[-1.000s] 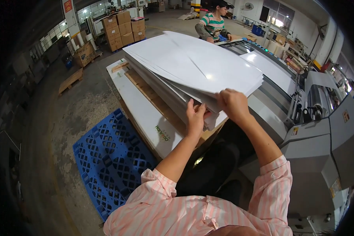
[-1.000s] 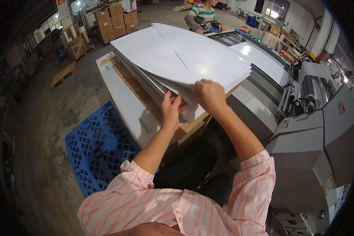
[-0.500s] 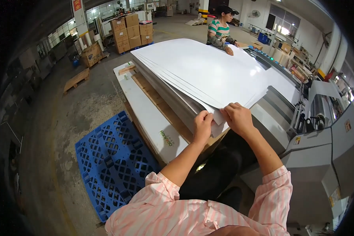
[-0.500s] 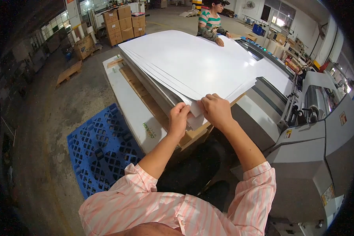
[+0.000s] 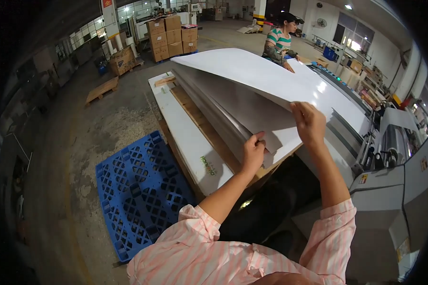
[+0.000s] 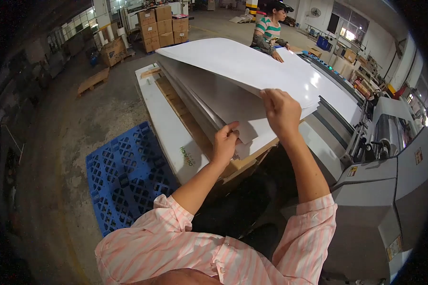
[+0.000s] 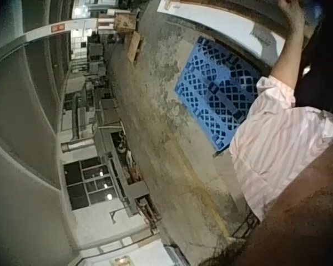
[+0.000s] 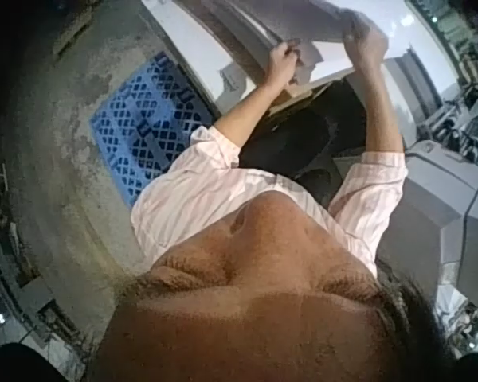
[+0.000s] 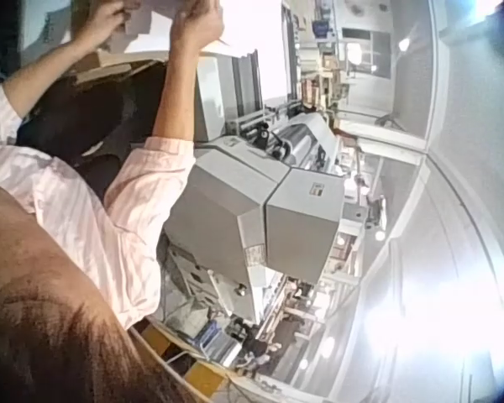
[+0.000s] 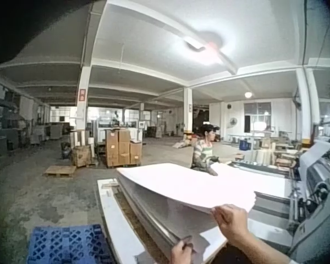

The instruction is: Aligning and stacking large white sheets of material near an industrial machine.

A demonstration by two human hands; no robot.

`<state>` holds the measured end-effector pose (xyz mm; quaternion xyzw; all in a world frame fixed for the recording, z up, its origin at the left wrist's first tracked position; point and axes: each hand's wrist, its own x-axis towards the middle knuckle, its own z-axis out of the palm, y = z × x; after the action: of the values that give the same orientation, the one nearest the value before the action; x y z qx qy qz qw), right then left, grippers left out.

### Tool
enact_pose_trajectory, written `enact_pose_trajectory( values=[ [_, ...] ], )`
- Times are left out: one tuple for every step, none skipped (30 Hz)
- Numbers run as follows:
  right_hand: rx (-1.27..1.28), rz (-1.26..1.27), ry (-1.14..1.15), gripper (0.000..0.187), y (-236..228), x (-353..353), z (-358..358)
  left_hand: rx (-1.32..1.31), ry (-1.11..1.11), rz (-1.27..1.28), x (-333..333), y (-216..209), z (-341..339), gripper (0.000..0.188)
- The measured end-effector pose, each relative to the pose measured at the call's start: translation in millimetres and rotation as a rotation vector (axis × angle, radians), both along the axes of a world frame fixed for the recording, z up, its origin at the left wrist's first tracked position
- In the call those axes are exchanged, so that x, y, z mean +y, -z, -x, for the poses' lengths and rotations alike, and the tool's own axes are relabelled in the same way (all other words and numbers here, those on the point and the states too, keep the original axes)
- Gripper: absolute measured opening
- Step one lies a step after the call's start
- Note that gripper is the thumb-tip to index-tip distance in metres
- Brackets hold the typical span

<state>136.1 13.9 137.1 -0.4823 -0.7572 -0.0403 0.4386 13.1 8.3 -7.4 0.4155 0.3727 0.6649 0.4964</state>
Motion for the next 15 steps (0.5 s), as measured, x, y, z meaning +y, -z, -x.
enact_pose_trajectory(
  values=[
    [-0.083, -0.12, -0.017, 0.007, 8, -4, 0, 0.042, -0.018, 0.024, 1, 1, 0, 0.038],
    [-0.166, -0.238, -0.023, 0.006, 17, -10, -3, 0.041, -0.013, 0.027, -2, -2, -4, 0.038],
    [-0.196, -0.246, -0.069, 0.003, 25, -14, -3, -0.097, -0.067, -0.019, -5, -6, -10, 0.046],
    [-0.25, -0.18, -0.102, 0.003, 33, -12, -4, -0.235, -0.12, -0.063, -7, -9, -14, 0.055],
    [-0.302, -0.112, -0.125, 0.004, 42, -13, -6, -0.234, -0.103, -0.055, -7, -6, -13, 0.055],
    [-0.352, -0.071, -0.126, 0.007, 50, -12, -6, -0.149, -0.098, -0.068, -7, -2, -9, 0.06],
    [-0.351, -0.062, -0.108, 0.007, 57, -12, -6, -0.064, -0.092, -0.083, -6, 1, -5, 0.066],
    [-0.405, -0.067, -0.101, 0.007, 59, -11, -4, -0.083, -0.105, -0.037, -11, -6, -3, 0.059],
    [-0.46, -0.072, -0.095, 0.008, 61, -12, -3, -0.084, -0.098, -0.03, -10, -5, -1, 0.059],
    [-0.519, -0.016, -0.061, 0.011, 61, -15, -4, -0.077, -0.07, -0.013, -7, -4, 0, 0.056],
    [-0.52, -0.013, -0.058, 0.011, 61, -17, -4, -0.07, -0.046, -0.002, -5, -4, 0, 0.054],
    [-0.489, -0.03, -0.101, 0.013, 62, -20, -5, -0.163, -0.04, -0.019, -5, -4, -2, 0.049],
    [-0.456, -0.046, -0.144, 0.014, 62, -23, -5, -0.162, -0.038, -0.016, -6, -3, -1, 0.049],
    [-0.453, -0.042, -0.137, 0.014, 62, -25, -5, -0.168, -0.005, -0.017, -8, -5, 0, 0.047],
    [-0.444, -0.132, -0.171, 0.016, 61, -26, -4, -0.173, 0.028, -0.017, -10, -6, 1, 0.045]
  ],
)
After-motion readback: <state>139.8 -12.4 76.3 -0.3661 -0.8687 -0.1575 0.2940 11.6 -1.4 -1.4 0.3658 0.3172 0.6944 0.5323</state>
